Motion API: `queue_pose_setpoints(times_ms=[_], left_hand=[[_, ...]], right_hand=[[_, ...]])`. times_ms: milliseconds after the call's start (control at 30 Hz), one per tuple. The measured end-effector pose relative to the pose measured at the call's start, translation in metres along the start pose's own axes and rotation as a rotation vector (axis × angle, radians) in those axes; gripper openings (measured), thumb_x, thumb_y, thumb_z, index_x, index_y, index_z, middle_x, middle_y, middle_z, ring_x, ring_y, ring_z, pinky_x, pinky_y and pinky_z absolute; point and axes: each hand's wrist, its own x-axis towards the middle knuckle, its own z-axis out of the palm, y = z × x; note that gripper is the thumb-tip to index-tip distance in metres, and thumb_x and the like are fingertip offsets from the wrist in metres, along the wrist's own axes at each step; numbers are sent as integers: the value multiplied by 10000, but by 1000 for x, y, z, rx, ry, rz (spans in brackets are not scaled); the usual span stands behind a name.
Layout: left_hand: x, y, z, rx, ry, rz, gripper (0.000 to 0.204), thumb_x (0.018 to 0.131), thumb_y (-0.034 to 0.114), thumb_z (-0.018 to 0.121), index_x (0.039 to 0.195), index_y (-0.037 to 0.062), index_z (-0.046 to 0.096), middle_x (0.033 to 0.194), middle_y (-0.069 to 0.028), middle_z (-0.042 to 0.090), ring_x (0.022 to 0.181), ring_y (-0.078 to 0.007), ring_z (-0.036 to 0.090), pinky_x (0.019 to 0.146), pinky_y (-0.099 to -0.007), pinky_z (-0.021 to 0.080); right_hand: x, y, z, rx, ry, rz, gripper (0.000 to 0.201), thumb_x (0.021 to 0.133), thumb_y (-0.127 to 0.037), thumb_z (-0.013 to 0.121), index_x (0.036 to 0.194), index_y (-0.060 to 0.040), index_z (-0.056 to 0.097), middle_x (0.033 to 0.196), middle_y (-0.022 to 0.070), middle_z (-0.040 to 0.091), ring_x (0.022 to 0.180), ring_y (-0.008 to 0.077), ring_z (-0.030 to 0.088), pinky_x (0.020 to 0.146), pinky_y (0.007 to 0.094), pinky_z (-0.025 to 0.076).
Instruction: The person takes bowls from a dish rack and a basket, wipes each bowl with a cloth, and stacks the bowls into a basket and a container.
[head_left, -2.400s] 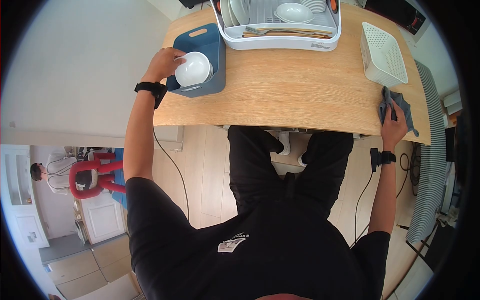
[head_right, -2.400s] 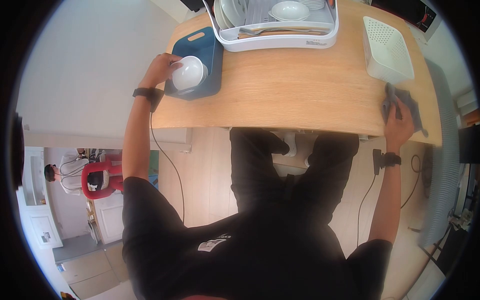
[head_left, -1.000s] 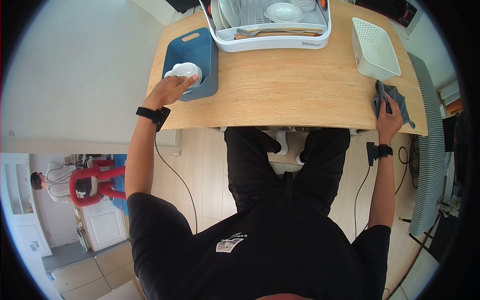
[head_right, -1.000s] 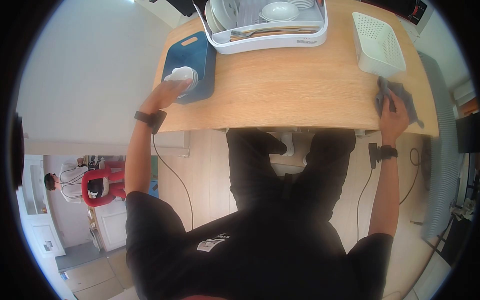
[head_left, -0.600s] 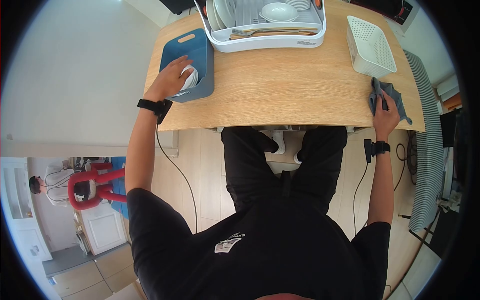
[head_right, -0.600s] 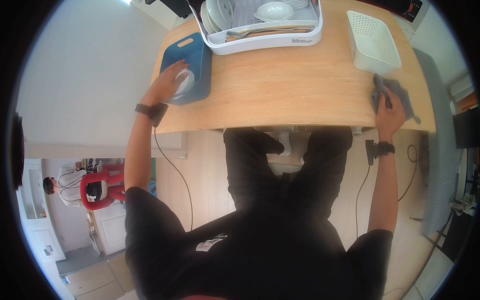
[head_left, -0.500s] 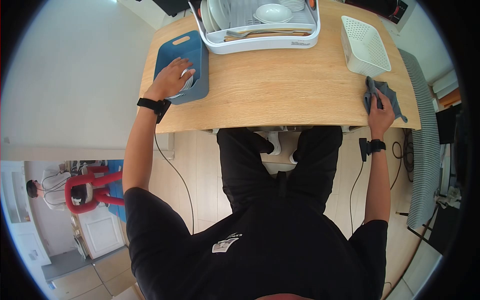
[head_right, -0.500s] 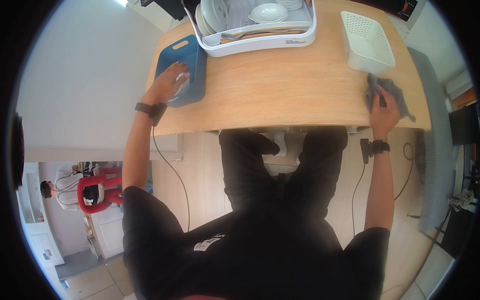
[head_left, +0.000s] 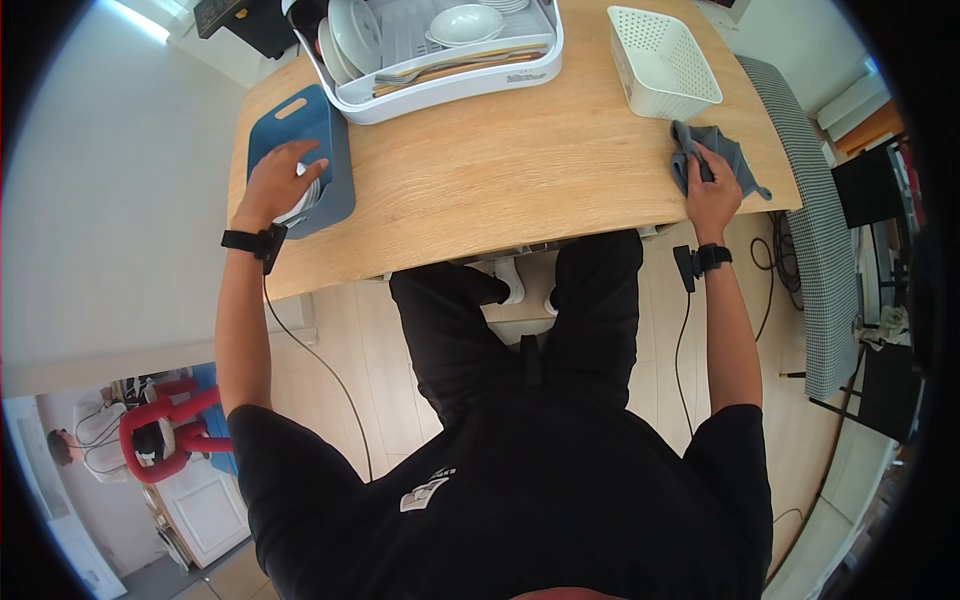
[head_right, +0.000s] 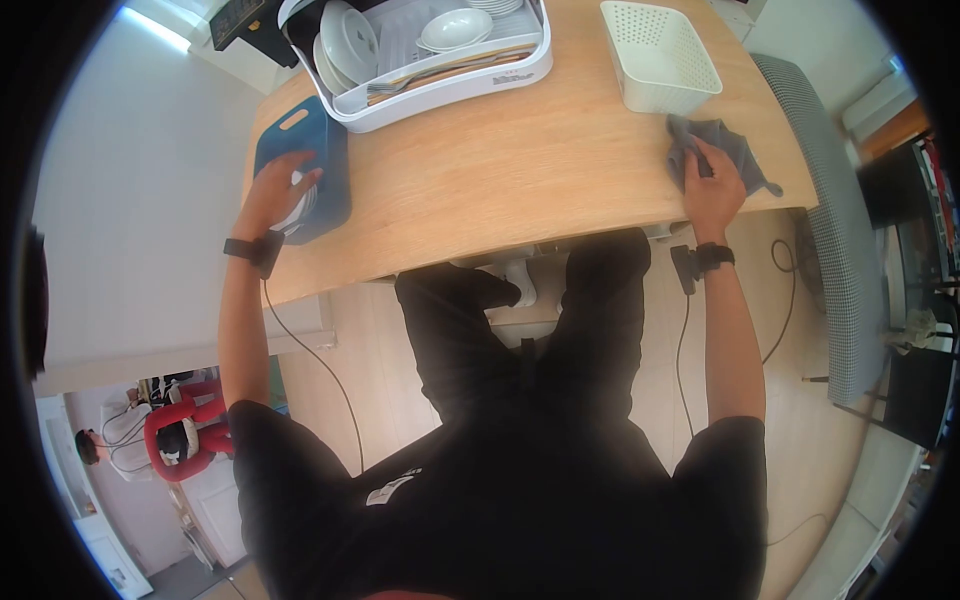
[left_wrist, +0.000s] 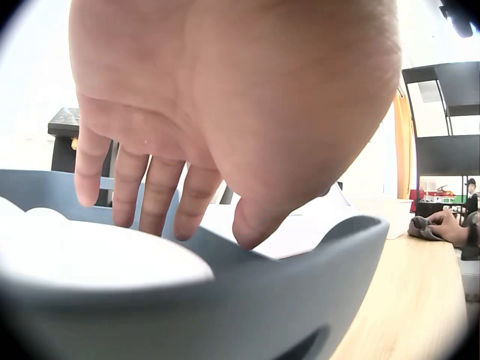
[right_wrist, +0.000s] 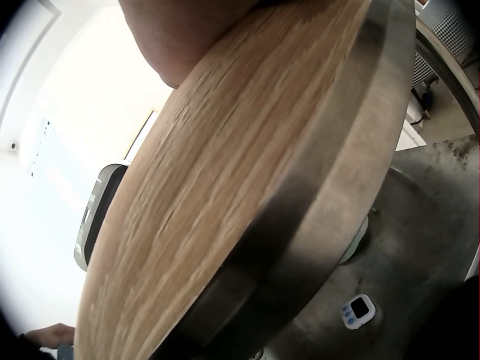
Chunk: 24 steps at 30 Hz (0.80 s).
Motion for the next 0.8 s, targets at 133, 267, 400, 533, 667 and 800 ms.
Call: queue_pose_setpoints(times_ms=[133, 267, 400, 533, 667, 800], left_hand=[[27, 29, -15, -76, 17, 36, 406, 938, 318, 689, 1248, 56, 672, 1216, -144, 702, 960, -306, 696, 851, -395, 546], [74, 62, -8, -115, 144, 218, 395, 924, 309, 713, 1242, 76, 683, 1181, -126, 719, 915, -287, 709, 840, -376, 552], [151, 125, 4, -168, 130, 289, 432, 918, 342, 704, 1273, 98, 676, 1175, -131, 723, 1002, -304, 697, 890, -410, 549], [198, 153, 40, -65, 295, 328, 417, 912, 346, 698, 1254, 107, 692, 1161, -134, 728, 1050, -321, 687, 924, -439, 540], [222, 171, 46, -46, 260, 223, 399, 904, 345, 706, 1236, 123, 709, 1129, -132, 738, 1071, -327, 685, 943, -452, 536], [230, 180, 51, -12, 211, 157, 356, 884, 376, 734, 1148, 136, 757, 1064, -124, 754, 1011, -318, 709, 890, -451, 555]], right_hand=[[-1, 0, 1, -9, -3, 34, 223, 890, -136, 746, 1108, -96, 767, 1080, 99, 756, 962, 247, 728, 841, 328, 548], [-1, 0, -1, 26, -4, 25, 225, 883, -127, 746, 1105, -93, 767, 1074, 107, 755, 962, 259, 727, 845, 333, 548], [-2, 4, 3, 21, 30, -23, 224, 868, -105, 750, 1090, -79, 765, 1053, 121, 753, 958, 274, 726, 848, 342, 549], [-1, -1, 0, 58, 14, -12, 207, 860, -93, 744, 1064, -61, 763, 1034, 127, 750, 952, 290, 721, 846, 351, 548], [-1, -6, -2, 56, 14, -15, 189, 858, -84, 737, 1043, -58, 763, 1009, 112, 749, 920, 283, 715, 830, 346, 546], [-1, -4, -1, 60, 24, -24, 189, 856, -83, 735, 1042, -61, 763, 1005, 106, 749, 921, 281, 711, 827, 348, 546]])
